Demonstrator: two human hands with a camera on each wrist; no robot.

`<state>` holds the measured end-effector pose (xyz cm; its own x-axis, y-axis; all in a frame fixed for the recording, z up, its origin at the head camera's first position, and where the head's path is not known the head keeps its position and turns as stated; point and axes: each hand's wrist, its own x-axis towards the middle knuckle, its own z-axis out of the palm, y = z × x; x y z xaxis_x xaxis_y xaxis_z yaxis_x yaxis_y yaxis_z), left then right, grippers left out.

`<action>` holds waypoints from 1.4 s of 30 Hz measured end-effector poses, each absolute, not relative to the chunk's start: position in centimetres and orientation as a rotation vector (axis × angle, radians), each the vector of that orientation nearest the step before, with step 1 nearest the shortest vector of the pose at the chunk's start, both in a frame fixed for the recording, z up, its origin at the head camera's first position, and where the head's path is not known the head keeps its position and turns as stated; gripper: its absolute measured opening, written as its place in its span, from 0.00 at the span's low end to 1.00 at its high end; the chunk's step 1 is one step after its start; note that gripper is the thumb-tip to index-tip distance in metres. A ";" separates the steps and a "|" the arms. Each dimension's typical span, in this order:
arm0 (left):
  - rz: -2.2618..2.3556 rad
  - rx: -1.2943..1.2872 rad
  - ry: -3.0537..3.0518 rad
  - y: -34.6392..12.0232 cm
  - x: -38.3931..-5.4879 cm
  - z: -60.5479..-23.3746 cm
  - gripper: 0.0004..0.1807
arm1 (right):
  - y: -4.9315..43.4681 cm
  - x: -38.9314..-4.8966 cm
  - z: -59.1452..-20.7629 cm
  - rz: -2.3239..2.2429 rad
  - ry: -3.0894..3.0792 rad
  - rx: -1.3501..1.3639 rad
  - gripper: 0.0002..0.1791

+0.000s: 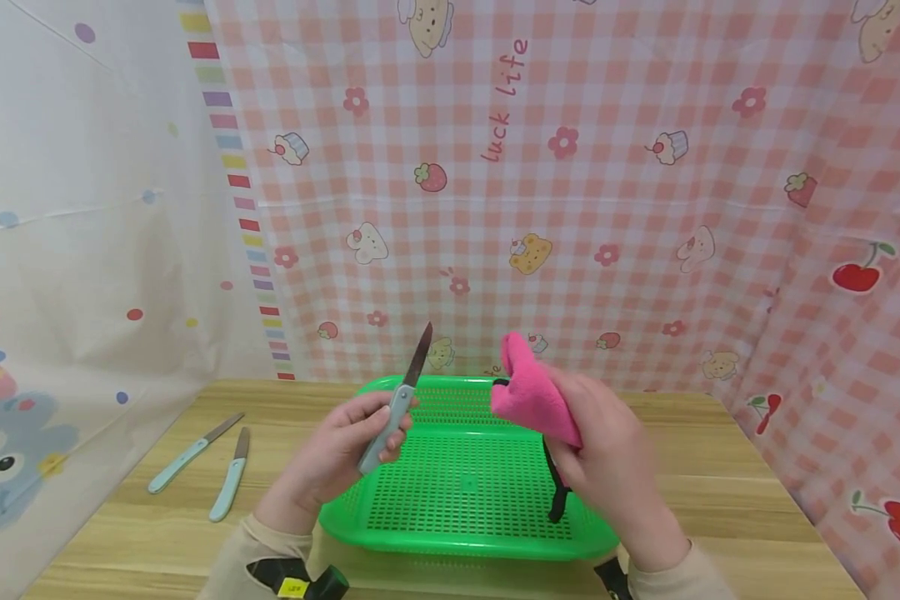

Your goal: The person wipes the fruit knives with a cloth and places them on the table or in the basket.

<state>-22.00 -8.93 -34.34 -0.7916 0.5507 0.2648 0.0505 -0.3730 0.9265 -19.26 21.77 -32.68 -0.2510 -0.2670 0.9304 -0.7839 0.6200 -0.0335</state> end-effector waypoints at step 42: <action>2.108 0.895 1.288 -7.8 -22.1 -35.9 0.18 | 15.5 -20.5 -33.0 0.478 -1.851 1.007 0.22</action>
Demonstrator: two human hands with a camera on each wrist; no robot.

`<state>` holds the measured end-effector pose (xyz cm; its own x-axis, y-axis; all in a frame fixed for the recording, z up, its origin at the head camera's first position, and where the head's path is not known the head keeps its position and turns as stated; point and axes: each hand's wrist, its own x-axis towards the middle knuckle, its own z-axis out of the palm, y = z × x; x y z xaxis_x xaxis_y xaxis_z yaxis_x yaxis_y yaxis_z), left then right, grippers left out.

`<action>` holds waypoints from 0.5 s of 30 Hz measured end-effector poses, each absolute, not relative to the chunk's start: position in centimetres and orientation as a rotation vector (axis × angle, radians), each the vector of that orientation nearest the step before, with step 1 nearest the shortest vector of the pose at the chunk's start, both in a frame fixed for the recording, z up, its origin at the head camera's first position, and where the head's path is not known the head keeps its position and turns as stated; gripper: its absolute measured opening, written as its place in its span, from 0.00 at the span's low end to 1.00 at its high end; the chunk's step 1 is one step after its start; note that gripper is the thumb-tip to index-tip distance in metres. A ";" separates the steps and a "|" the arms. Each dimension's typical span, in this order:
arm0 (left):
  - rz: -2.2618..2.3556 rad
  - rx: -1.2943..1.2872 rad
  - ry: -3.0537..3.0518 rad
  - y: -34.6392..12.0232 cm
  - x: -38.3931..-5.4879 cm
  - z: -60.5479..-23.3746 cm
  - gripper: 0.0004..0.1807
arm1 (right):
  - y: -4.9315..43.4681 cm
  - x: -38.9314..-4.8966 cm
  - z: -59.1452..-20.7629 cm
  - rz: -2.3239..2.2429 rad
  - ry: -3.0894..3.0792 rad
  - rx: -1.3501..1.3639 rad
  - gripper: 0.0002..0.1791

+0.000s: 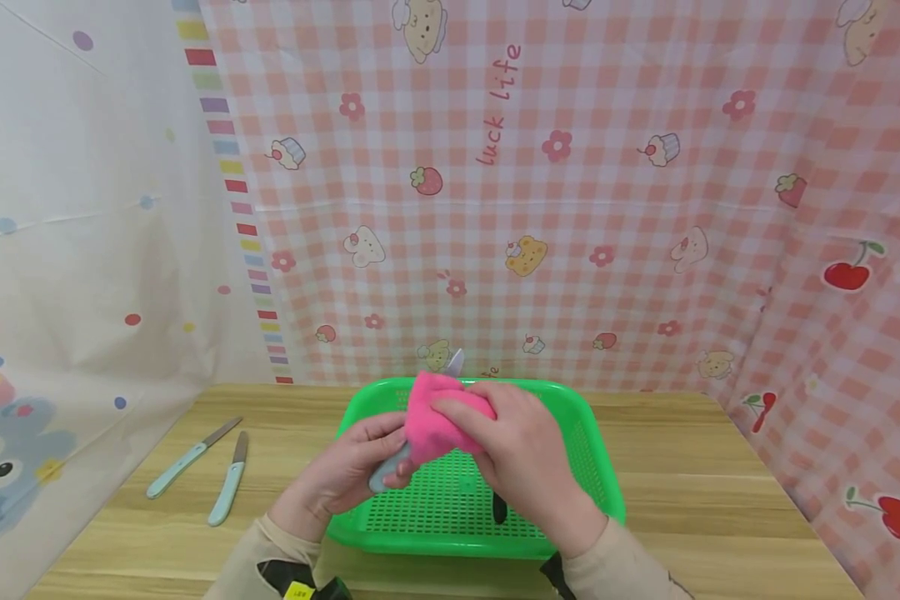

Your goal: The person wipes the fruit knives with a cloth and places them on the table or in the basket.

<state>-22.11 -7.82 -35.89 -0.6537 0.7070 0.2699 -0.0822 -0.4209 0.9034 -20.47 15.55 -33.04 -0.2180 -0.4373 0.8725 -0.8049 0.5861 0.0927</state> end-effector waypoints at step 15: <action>2.071 0.826 1.293 -7.9 -21.9 -35.7 0.13 | 16.9 -21.2 -31.9 0.451 -1.894 0.910 0.26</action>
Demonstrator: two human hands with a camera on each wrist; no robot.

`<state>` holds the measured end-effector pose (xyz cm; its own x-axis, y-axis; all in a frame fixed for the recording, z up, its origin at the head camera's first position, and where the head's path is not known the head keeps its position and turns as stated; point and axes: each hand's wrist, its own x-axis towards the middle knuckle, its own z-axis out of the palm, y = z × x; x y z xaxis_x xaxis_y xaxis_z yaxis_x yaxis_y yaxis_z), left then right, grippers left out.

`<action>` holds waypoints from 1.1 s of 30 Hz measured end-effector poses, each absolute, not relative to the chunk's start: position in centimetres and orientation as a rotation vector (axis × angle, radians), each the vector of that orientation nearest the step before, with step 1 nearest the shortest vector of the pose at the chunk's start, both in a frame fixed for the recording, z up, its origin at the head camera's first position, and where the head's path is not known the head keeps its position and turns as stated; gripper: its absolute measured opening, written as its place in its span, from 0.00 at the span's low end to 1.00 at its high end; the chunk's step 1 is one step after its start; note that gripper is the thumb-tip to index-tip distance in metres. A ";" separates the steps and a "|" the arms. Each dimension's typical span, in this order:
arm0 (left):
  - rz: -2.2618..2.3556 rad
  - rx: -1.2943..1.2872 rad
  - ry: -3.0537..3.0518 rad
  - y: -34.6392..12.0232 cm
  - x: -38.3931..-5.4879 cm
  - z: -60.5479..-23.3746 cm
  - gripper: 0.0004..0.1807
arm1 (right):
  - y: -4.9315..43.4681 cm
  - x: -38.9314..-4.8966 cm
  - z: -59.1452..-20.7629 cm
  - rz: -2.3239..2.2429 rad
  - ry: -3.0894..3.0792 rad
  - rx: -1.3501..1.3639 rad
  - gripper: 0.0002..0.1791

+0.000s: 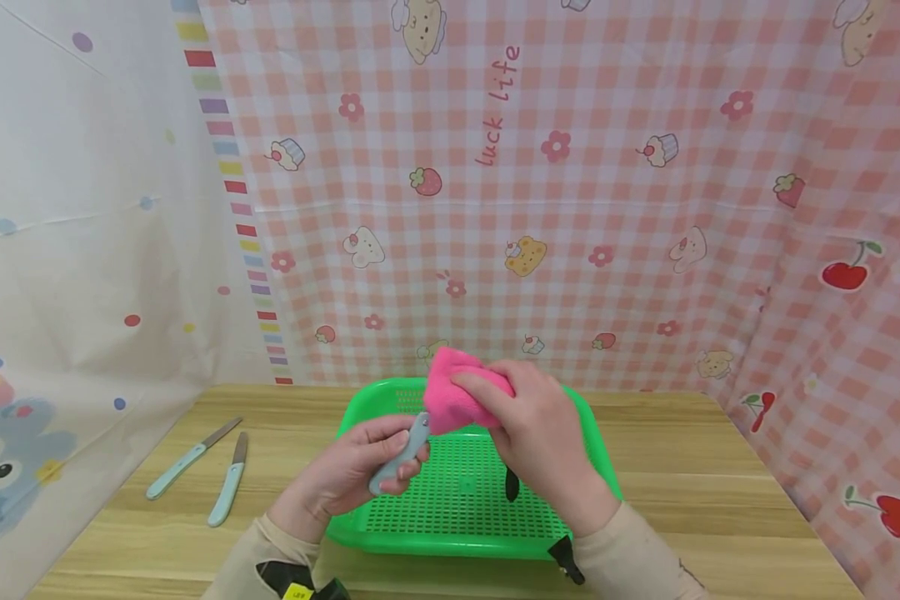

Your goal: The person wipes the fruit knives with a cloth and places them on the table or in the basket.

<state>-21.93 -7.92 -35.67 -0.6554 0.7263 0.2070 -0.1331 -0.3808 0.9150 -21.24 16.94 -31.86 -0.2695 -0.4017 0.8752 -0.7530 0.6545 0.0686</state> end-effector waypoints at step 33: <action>2.146 0.794 1.254 -8.7 -22.3 -36.3 0.19 | 20.2 -20.7 -30.8 0.331 -1.977 0.811 0.33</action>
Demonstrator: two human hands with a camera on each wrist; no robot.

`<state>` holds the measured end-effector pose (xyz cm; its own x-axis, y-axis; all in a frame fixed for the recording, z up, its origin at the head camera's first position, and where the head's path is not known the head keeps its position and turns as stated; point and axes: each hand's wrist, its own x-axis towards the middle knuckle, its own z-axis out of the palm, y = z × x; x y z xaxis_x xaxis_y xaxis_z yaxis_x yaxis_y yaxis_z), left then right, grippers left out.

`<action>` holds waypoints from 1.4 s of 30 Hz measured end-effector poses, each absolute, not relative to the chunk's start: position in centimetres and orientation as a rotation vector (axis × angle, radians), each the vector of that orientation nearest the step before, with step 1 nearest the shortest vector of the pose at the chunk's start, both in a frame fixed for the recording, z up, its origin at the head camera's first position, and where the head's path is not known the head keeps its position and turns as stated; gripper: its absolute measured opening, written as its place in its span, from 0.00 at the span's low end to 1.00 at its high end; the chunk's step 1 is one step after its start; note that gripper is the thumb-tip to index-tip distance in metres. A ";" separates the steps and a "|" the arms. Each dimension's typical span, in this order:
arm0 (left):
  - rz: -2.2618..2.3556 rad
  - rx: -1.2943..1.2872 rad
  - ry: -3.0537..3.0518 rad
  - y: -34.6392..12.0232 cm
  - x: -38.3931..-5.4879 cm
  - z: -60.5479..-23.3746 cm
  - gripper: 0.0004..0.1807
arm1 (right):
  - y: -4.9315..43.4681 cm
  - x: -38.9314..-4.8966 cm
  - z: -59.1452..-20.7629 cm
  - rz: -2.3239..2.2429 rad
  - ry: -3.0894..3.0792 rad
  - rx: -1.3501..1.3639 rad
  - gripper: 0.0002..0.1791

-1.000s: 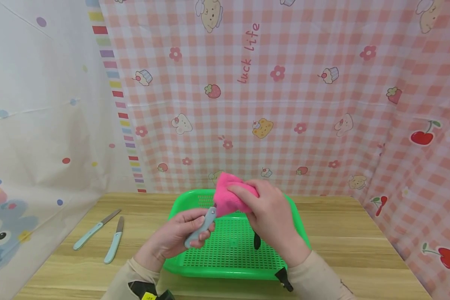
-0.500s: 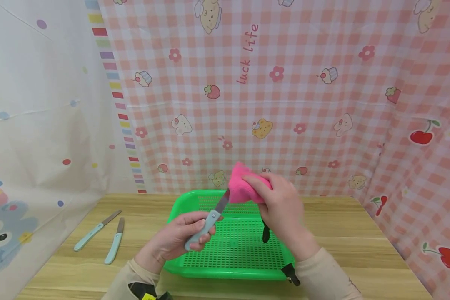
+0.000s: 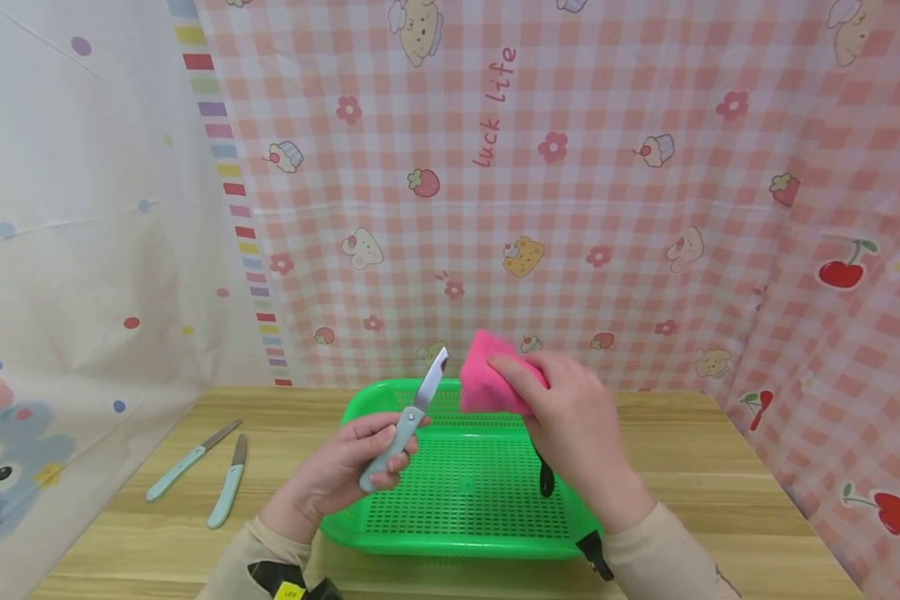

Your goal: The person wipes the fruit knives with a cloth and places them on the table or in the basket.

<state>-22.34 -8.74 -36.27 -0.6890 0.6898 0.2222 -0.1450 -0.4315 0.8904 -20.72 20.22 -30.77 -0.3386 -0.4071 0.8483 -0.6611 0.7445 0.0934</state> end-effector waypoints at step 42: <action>2.086 0.783 1.109 -7.9 -22.3 -37.5 0.20 | 15.8 -20.5 -33.3 0.356 -1.996 1.012 0.27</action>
